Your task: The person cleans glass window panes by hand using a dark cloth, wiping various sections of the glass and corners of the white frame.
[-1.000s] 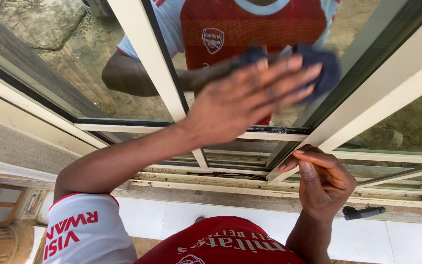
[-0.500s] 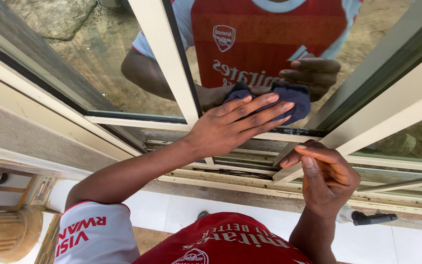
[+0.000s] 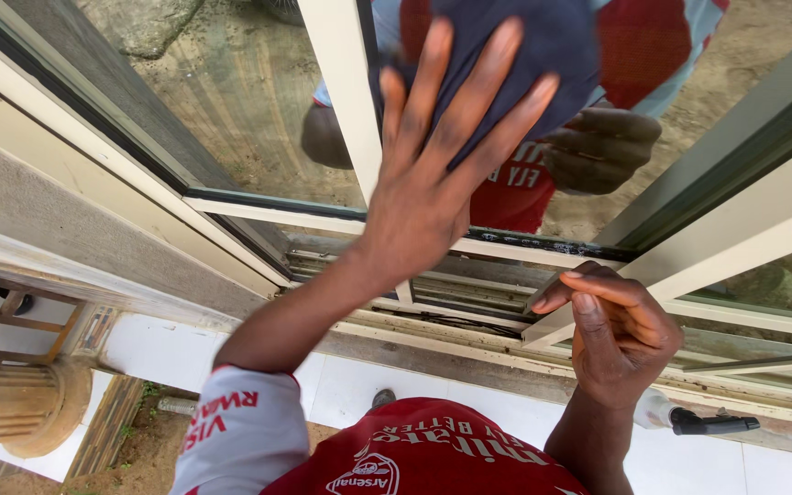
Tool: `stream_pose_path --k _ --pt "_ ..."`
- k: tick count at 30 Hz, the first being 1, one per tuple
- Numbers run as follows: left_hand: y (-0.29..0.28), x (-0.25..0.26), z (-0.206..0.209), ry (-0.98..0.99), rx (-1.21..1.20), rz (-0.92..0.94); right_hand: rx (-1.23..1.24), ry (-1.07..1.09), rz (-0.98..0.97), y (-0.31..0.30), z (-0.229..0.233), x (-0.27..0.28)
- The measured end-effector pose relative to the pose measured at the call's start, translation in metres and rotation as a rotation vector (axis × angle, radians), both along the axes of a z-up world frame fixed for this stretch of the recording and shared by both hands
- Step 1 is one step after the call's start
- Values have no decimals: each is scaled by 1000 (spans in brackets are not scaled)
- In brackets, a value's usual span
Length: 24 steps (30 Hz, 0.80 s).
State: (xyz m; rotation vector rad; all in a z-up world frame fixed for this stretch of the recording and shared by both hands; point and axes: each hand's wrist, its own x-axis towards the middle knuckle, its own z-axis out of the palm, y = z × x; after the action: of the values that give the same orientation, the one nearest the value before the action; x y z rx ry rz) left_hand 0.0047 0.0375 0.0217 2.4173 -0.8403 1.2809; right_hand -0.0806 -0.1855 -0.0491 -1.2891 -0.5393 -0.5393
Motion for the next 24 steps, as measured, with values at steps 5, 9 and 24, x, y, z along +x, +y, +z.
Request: stream_pose_path --k 5,9,24 --pt "-17 -23 -69 238 -219 -42 6 -4 -35 -8 -3 -2" --pt "-21 -16 -54 158 -219 -7 33 -28 -32 -7 -3 -2" --pt "-36 -19 -31 119 -314 15 -33 -41 -31 23 3 3"
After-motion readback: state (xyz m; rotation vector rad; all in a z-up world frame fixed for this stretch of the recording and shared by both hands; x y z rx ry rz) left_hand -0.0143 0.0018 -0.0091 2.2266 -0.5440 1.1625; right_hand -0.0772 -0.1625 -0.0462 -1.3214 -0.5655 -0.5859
